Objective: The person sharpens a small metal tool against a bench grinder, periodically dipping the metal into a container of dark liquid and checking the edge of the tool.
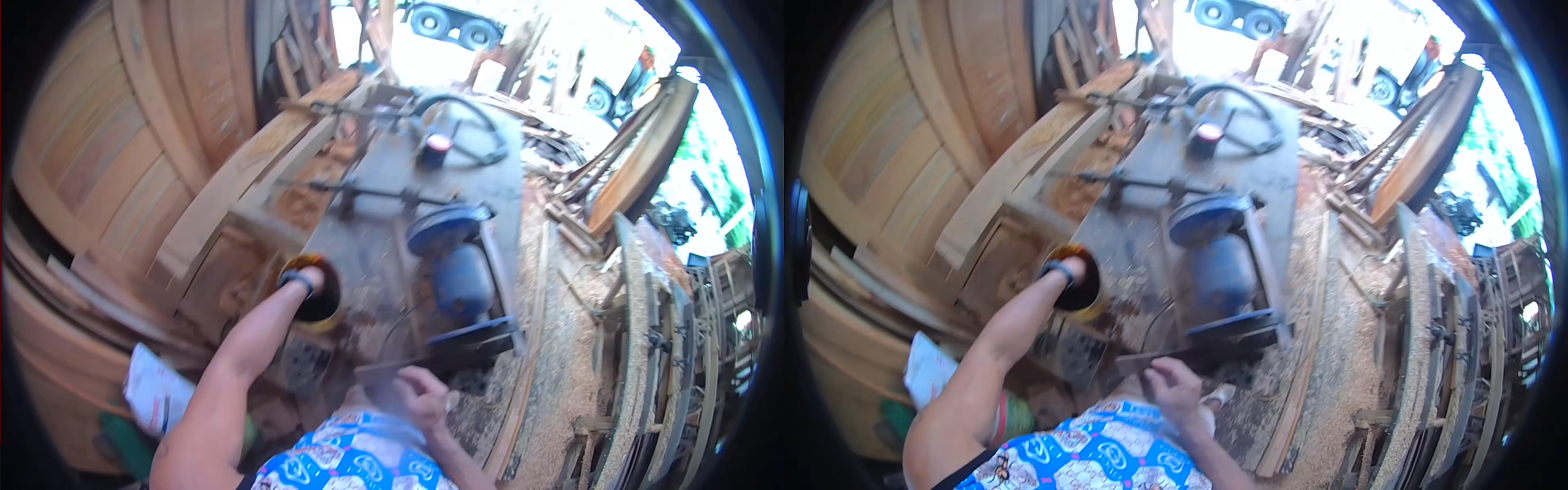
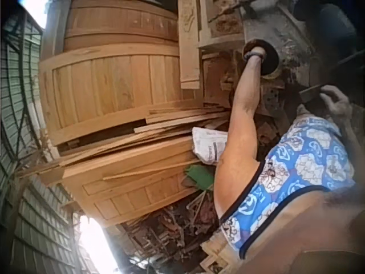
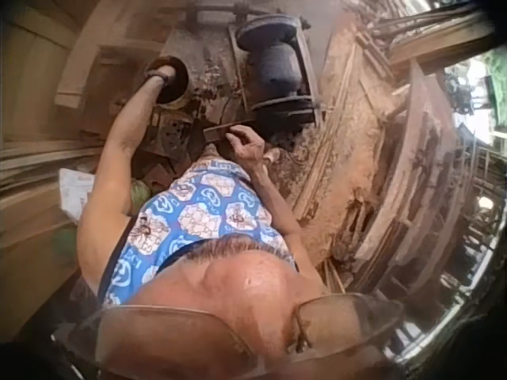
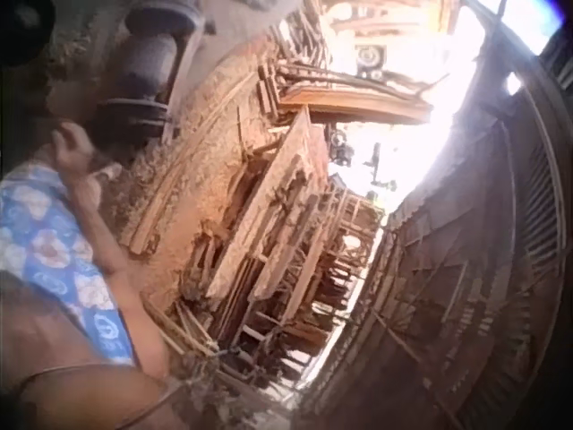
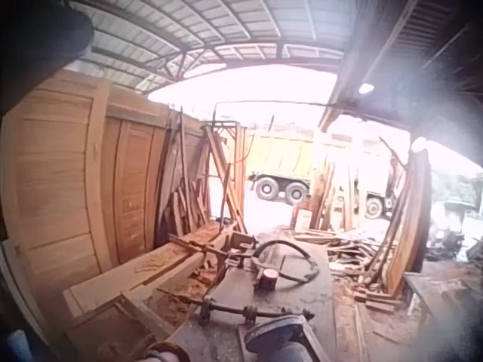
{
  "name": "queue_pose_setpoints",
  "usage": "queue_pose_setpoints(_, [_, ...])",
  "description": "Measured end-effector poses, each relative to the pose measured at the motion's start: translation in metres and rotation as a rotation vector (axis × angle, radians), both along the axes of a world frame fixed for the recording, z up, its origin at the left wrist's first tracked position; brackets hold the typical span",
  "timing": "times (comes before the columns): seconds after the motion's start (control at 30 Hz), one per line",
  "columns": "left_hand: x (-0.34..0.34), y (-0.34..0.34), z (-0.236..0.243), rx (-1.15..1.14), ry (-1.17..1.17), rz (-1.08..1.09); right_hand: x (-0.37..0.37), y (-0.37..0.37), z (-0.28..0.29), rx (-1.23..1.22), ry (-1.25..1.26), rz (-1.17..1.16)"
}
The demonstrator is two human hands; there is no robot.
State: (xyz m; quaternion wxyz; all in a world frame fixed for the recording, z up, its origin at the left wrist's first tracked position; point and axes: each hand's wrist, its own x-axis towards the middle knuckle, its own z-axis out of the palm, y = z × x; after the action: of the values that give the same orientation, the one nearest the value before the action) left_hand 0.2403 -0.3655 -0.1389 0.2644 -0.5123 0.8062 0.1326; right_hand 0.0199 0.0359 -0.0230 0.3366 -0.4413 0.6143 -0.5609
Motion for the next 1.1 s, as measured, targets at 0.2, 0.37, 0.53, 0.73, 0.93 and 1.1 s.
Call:
queue_pose_setpoints(0.2, [-0.001, 0.037, 0.042, 0.000, 0.087, 0.153, -0.013, 0.001, 0.030, -0.005, 0.168, -0.024])
queue_pose_setpoints(0.37, [-0.006, 0.081, 0.104, -0.327, 0.221, 0.018, -0.016, -0.005, 0.012, 0.033, 0.048, 0.048])
queue_pose_setpoints(0.53, [-0.001, 0.096, 0.128, -0.679, 0.387, -0.182, -0.005, -0.012, 0.025, 0.008, 0.076, 0.112])
queue_pose_setpoints(0.73, [0.016, 0.125, 0.176, -0.748, 0.641, -0.264, 0.008, -0.021, 0.014, 0.021, -0.041, 0.204])
queue_pose_setpoints(0.93, [0.024, 0.126, 0.178, -0.717, 0.699, -0.289, 0.010, -0.021, 0.009, 0.014, -0.027, 0.173])
queue_pose_setpoints(1.1, [0.033, 0.128, 0.187, -0.712, 0.740, -0.310, 0.010, -0.023, 0.010, 0.013, 0.019, 0.220])
